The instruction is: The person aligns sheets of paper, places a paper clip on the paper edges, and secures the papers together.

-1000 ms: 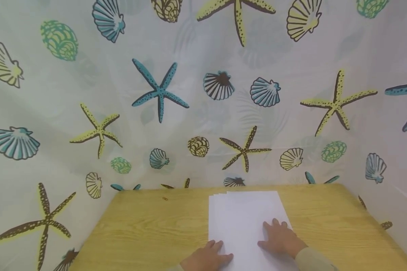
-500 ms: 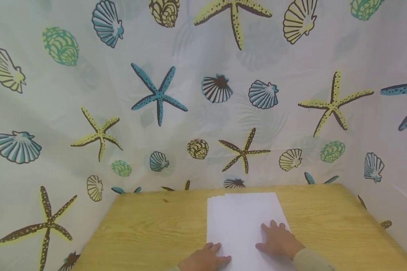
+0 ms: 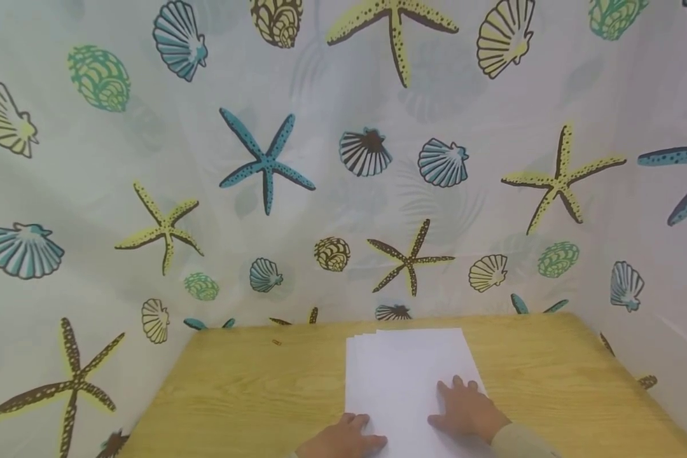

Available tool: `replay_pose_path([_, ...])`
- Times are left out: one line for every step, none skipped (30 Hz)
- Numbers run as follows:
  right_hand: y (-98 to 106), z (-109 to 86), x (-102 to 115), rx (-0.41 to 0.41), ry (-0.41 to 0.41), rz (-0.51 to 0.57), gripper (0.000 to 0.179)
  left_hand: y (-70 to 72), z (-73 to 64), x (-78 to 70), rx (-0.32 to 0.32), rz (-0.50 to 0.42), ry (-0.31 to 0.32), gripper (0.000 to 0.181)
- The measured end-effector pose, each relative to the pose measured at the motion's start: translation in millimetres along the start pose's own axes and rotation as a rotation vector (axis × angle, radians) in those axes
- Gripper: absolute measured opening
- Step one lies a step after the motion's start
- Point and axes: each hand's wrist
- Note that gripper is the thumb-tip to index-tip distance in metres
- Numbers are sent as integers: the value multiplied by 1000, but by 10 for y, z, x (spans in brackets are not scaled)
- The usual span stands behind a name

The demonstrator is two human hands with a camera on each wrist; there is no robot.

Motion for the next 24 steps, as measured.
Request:
replay_pose_path([-6, -7, 9, -3, 1, 2, 79, 3, -8, 3, 0, -4, 1, 48])
replay_pose_path([-11, -12, 18, -7, 4, 2, 78, 5, -18, 6, 3, -13, 10, 48])
replay_pose_path([-14, -17, 28, -12, 8, -2, 78, 8, -27, 10, 2, -16, 14, 48])
replay_pose_path([-18, -19, 36, -14, 10, -5, 77, 12, -34, 15, -1, -16, 16, 48])
replay_pose_path([-21, -19, 44, -15, 9, -7, 77, 15, -42, 19, 0, -23, 30, 48])
replay_pose_path([-23, -18, 52, -12, 6, -7, 77, 16, -50, 24, 2, -24, 41, 48])
replay_pose_path([-26, -14, 59, -8, 2, -8, 78, 22, -60, 28, 5, -26, 55, 48])
replay_pose_path([-28, -11, 65, -8, 2, -12, 78, 26, -68, 33, 7, -29, 69, 49])
replay_pose_path([-30, -9, 72, -6, 0, -13, 78, 30, -76, 39, 10, -32, 81, 49])
replay_pose_path([-33, -7, 78, -4, -1, -13, 78, 31, -84, 43, 15, -37, 91, 49])
replay_pose_path([-36, -7, 85, -3, 1, -13, 79, 34, -93, 48, 16, -38, 93, 49])
replay_pose_path([-39, -7, 91, -4, 3, -15, 79, 37, -99, 54, 16, -36, 85, 50])
replay_pose_path([-39, -7, 99, -7, 5, -18, 79, 41, -106, 61, 12, -35, 75, 50])
replay_pose_path([-40, -9, 107, -11, 6, -18, 79, 41, -110, 69, 6, -31, 56, 50])
replay_pose_path([-38, -11, 116, -13, 6, -21, 79, 42, -112, 78, 0, -25, 32, 50])
replay_pose_path([-34, -8, 124, -14, 6, -24, 79, 42, -112, 89, -6, -19, 11, 50])
replay_pose_path([-31, -4, 131, -14, 4, -25, 79, 44, -113, 99, -15, -13, -7, 50])
replay_pose_path([-28, 0, 138, -12, 0, -24, 79, 44, -113, 109, -19, -10, -20, 50])
replay_pose_path([-26, 3, 146, -11, 1, -23, 79, 45, -116, 116, -21, -10, -23, 50])
replay_pose_path([-26, 5, 152, -9, 2, -23, 78, 42, -117, 125, -22, -8, -28, 51])
replay_pose_path([-27, 9, 158, -6, 2, -21, 78, 42, -121, 130, -17, -12, -21, 51])
replay_pose_path([-30, 12, 164, -2, 3, -19, 78, 40, -127, 136, -16, -17, -14, 51])
replay_pose_path([-37, 18, 168, 2, 1, -17, 78, 40, -133, 141, -12, -25, -8, 51])
replay_pose_path([-44, 22, 172, 8, 0, -15, 78, 35, -137, 148, -7, -32, -1, 52])
Point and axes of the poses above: each hand's wrist, its own z-axis towards the middle knuckle, its own y-axis out of the back of the hand, x = y × z, and after that the axes turned 7 degrees about -x, right-handed
